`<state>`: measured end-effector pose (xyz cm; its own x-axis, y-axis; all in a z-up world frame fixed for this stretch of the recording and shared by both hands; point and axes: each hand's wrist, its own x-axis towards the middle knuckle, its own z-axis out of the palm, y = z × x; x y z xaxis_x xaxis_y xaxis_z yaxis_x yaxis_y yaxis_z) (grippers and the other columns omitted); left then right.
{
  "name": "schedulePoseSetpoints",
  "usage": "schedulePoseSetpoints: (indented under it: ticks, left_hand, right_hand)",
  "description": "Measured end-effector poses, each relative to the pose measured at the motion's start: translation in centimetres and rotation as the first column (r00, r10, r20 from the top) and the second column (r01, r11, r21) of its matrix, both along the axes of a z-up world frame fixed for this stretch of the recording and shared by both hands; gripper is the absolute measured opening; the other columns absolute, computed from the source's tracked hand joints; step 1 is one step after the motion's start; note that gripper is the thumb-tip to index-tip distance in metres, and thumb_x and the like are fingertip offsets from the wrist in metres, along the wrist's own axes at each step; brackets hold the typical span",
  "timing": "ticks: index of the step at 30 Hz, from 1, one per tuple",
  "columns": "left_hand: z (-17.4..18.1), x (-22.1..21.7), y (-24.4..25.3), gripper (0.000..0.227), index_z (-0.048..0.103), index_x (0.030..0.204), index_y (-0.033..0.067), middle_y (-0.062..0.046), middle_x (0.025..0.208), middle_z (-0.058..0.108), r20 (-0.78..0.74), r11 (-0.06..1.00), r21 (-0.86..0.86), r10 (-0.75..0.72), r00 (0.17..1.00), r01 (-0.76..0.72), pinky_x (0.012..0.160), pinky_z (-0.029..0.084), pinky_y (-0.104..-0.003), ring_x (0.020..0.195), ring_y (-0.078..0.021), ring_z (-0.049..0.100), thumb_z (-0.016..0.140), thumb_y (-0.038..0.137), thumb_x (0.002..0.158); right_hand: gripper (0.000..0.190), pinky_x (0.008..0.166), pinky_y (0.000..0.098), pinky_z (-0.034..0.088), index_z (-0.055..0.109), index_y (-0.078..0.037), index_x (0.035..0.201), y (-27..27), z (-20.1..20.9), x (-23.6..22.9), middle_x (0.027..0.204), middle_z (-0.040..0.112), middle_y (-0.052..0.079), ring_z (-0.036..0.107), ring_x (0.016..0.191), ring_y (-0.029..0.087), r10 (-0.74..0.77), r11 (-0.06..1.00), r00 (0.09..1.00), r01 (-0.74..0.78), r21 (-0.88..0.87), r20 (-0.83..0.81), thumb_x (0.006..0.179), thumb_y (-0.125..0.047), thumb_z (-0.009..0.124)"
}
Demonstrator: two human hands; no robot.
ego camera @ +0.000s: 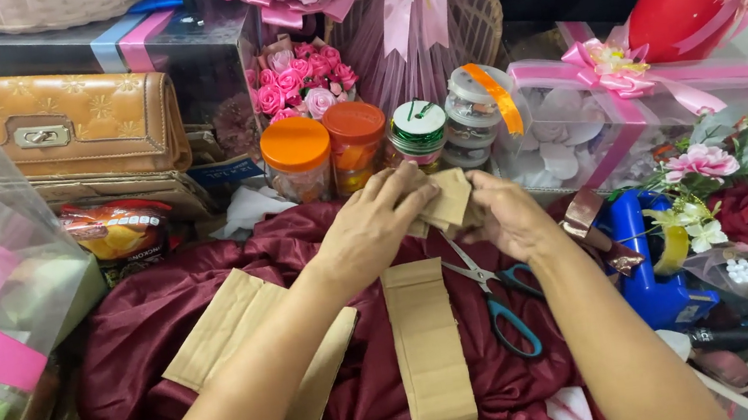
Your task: Cutting a piece of corrugated cardboard into multiple smaller strips and rectangular pieces using scissors.
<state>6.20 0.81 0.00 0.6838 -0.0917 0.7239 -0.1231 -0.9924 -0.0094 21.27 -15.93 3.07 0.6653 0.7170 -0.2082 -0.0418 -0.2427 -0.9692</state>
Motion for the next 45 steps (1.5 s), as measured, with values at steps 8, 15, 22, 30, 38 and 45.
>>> schedulePoseSetpoints:
  ticks: [8, 15, 22, 30, 38, 45]
  left_hand:
    - [-1.4, -0.1, -0.8, 0.050, 0.053, 0.144, 0.0171, -0.020, 0.146, 0.048, 0.088, 0.966, 0.175, 0.177, 0.980, -0.190, 0.095, 0.053, -0.038, 0.131, -0.0384, 0.054, 0.051, 0.009, 0.095]
    - [1.1, -1.2, -1.6, 0.085, 0.027, 0.164, 0.0098, -0.030, 0.160, 0.029, -0.014, 0.974, -0.071, 0.213, 0.977, -0.214, 0.106, 0.053, -0.046, 0.134, -0.0479, 0.051, 0.058, -0.008, 0.087]
    - [1.7, -0.9, -2.6, 0.112, 0.012, 0.166, 0.0138, -0.032, 0.161, 0.022, -0.269, 0.888, -0.426, 0.059, 0.961, -0.174, 0.080, 0.064, -0.052, 0.122, -0.0543, 0.057, 0.061, -0.021, 0.072]
    - [8.6, -8.8, -1.5, 0.114, 0.022, 0.163, 0.0061, -0.036, 0.164, 0.007, -0.475, 0.870, -0.353, 0.150, 0.867, -0.344, 0.098, 0.052, -0.066, 0.132, -0.0621, 0.043, 0.086, 0.003, 0.069]
    - [5.8, -18.6, 1.6, 0.091, 0.032, 0.158, 0.0241, -0.012, 0.141, 0.053, -0.809, 0.662, -0.186, 0.316, 0.496, -0.726, 0.093, 0.058, -0.057, 0.126, -0.0372, 0.059, 0.080, 0.037, 0.082]
    - [1.3, -19.5, 3.7, 0.107, 0.024, 0.160, 0.0312, -0.008, 0.135, 0.057, -0.870, 0.547, -0.052, 0.385, 0.306, -0.835, 0.093, 0.060, -0.052, 0.121, -0.0329, 0.063, 0.083, 0.051, 0.073]
  right_hand:
    - [0.029, 0.062, 0.0461, 0.064, 0.059, -0.017, 0.126, 1.6, -0.6, -1.0, 0.110, 0.075, 0.012, 0.076, 0.088, 0.031, 0.149, 0.964, 0.947, -0.075, 0.254, -0.286, 0.098, -0.024, 0.059]
    - [0.037, 0.058, 0.0446, 0.066, 0.059, -0.012, 0.127, 1.5, -3.4, 0.7, 0.106, 0.074, 0.014, 0.077, 0.077, 0.030, 0.151, 0.923, 0.939, -0.023, 0.384, -0.308, 0.092, -0.002, 0.061]
    - [0.042, 0.079, 0.0523, 0.063, 0.056, -0.010, 0.134, 2.5, -3.9, -0.4, 0.123, 0.069, 0.018, 0.074, 0.098, 0.034, 0.141, 0.912, 0.934, 0.007, 0.410, -0.328, 0.093, 0.000, 0.059]
    - [0.048, 0.078, 0.0457, 0.063, 0.055, -0.013, 0.133, 3.4, -5.7, 0.6, 0.116, 0.065, 0.008, 0.069, 0.099, 0.025, -0.099, 0.956, 0.993, 0.112, 0.273, -0.060, 0.088, -0.005, 0.069]
    - [0.080, 0.095, 0.0564, 0.054, 0.045, -0.008, 0.154, 5.8, -4.7, -1.5, 0.140, 0.051, 0.035, 0.055, 0.130, 0.046, -0.147, 0.989, 0.929, 0.147, 0.025, 0.339, 0.079, -0.009, 0.073]
    - [0.079, 0.116, 0.0485, 0.042, 0.049, -0.029, 0.154, 7.0, -7.3, 0.6, 0.145, 0.061, 0.014, 0.054, 0.137, 0.034, 0.266, 0.859, 0.752, 0.099, -0.503, 0.603, 0.078, -0.041, 0.067]
